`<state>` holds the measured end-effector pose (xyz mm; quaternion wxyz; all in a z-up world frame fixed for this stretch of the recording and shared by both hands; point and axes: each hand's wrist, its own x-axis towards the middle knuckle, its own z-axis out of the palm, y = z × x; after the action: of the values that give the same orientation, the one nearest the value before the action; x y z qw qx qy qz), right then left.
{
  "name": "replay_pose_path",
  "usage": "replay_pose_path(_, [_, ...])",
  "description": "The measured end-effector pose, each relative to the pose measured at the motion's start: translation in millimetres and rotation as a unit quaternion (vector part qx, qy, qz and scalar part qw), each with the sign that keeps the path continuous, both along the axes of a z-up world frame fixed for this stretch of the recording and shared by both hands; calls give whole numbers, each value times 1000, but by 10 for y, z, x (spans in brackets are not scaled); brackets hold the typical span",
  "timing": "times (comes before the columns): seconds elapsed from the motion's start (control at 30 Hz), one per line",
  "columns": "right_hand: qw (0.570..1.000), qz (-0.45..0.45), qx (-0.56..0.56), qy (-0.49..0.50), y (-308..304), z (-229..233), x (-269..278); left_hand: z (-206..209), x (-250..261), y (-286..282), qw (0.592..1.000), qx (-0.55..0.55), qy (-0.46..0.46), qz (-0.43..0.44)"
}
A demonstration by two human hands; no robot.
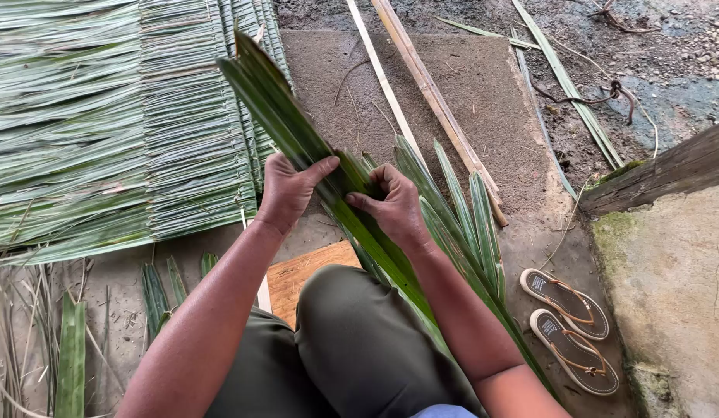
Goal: Weave palm leaves onto a wooden lath and secure them with thin strips to create a thatched panel
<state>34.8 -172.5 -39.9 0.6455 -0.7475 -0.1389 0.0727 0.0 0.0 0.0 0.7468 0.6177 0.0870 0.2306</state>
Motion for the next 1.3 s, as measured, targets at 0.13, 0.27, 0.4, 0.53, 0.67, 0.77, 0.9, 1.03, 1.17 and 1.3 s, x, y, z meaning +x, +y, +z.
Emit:
replay_pose_path(0.13, [990,98,74,73,-219,-23,69,433,-100,-16,998,32,-38,28])
replay_pose_path(0.27, [975,176,71,117,-380,5,16,289,-26,179,995,55,-71,43])
replay_pose_path(0.4, [981,173,54,75,-459,238,114,464,-57,190,992,71,-90,48])
replay_pose_path(0.53, [983,182,-5,5,-546,735,201,569,-1,156,984,88,-140,58])
replay_pose_path(0.67, [979,196,-45,-37,-591,904,404,494,131,150,982,20,-176,69])
replay_pose_path(0.77, [976,206,-60,-28,-609,1021,435,359,199,186,987,-39,-139,68])
replay_pose_path(0.9, [976,209,-53,21,-657,1076,496,252,289,55,985,-144,-95,25])
replay_pose_path(1.03, [953,205,-223,26,-753,785,800,-468,498,-25,976,-212,17,36])
replay_pose_path(1.17, [805,239,-542,-32,-887,186,1364,-1540,812,-488,929,-333,130,98])
replay_pose_path(1.3, [733,297,-610,47,-947,-53,1228,-2508,396,-1011,899,-404,163,51])
